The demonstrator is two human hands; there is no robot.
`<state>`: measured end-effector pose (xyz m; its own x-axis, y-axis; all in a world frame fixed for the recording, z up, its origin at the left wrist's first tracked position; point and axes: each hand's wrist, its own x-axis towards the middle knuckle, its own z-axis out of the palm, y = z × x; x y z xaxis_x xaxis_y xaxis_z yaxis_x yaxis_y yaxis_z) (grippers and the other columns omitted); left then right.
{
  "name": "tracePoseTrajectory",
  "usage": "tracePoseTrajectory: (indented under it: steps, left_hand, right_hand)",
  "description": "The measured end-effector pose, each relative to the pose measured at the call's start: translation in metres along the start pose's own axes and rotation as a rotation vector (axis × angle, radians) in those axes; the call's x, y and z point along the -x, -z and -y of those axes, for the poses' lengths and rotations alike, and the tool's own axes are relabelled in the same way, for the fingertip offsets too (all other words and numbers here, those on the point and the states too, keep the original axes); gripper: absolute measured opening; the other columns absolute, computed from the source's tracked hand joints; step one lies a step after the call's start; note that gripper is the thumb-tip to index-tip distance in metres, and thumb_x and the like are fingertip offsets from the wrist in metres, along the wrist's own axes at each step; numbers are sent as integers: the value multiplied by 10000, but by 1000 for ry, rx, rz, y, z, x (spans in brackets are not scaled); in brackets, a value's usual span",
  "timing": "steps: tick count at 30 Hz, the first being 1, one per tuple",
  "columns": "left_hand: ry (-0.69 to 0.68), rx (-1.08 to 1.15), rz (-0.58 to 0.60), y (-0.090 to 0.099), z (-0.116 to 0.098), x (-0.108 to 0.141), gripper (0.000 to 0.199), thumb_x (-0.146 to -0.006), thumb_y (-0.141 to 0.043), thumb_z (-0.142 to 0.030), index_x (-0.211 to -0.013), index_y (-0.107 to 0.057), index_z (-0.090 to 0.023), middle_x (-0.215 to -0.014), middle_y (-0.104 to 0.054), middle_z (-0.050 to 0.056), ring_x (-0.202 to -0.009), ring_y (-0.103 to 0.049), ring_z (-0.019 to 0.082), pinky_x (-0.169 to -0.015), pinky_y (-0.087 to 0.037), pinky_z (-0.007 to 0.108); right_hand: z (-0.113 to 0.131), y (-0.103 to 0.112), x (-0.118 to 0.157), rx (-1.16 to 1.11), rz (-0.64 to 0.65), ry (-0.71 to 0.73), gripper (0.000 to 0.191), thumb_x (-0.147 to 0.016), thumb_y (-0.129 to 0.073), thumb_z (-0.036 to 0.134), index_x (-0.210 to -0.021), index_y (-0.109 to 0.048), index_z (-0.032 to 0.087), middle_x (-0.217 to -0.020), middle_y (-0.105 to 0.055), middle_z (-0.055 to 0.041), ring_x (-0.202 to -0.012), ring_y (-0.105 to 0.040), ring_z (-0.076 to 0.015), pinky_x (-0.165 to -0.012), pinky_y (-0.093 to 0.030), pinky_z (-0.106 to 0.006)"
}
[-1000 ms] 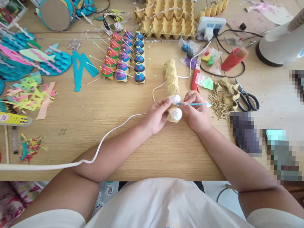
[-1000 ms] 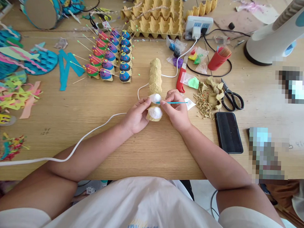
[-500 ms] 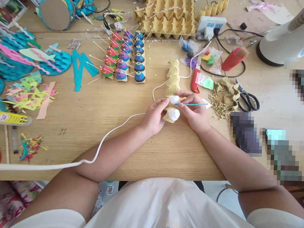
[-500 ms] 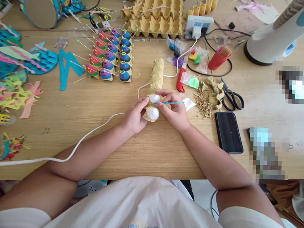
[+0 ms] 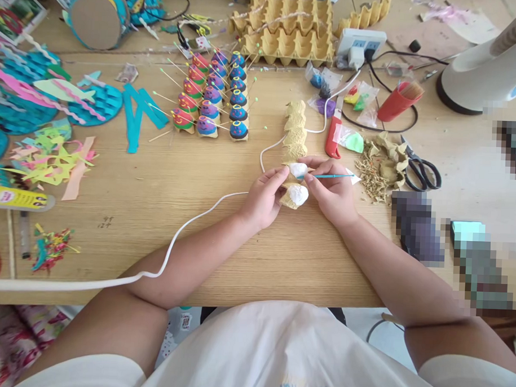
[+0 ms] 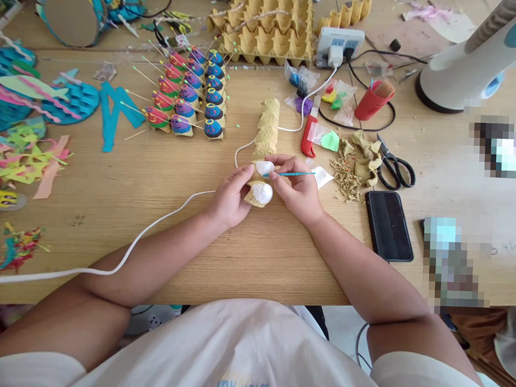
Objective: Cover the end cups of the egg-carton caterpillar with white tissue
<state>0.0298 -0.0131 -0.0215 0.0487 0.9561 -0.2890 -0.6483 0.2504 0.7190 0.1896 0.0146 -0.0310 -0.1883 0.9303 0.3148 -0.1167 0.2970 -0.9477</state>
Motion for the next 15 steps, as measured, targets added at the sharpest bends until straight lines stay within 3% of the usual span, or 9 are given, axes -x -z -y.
tracePoseTrajectory:
  steps: [7, 15]
  left_hand:
    - [-1, -28, -23, 0, 0, 0, 187, -918, -839, -364, -915, -788, -183, -871, -808, 24, -813, -751, 158, -787, -548, 292]
    - [-27, -11, 4, 0, 0, 1, 154, -923, -833, -336, -919, -808, -184, -891, -814, 22, -772, -729, 128, -737, -532, 264]
  right_hand:
    - [0, -1, 0, -42, 1, -32, 361, -894, -877, 509, -863, -605, 274, -1220, -823, -37, -1171, -775, -225, -1020, -634, -438]
    - [2, 0, 0, -70, 12, -45, 368, -884, -883, 523, -846, -616, 272, -1223, -818, -31, -1200, -764, -234, -1095, -606, -475]
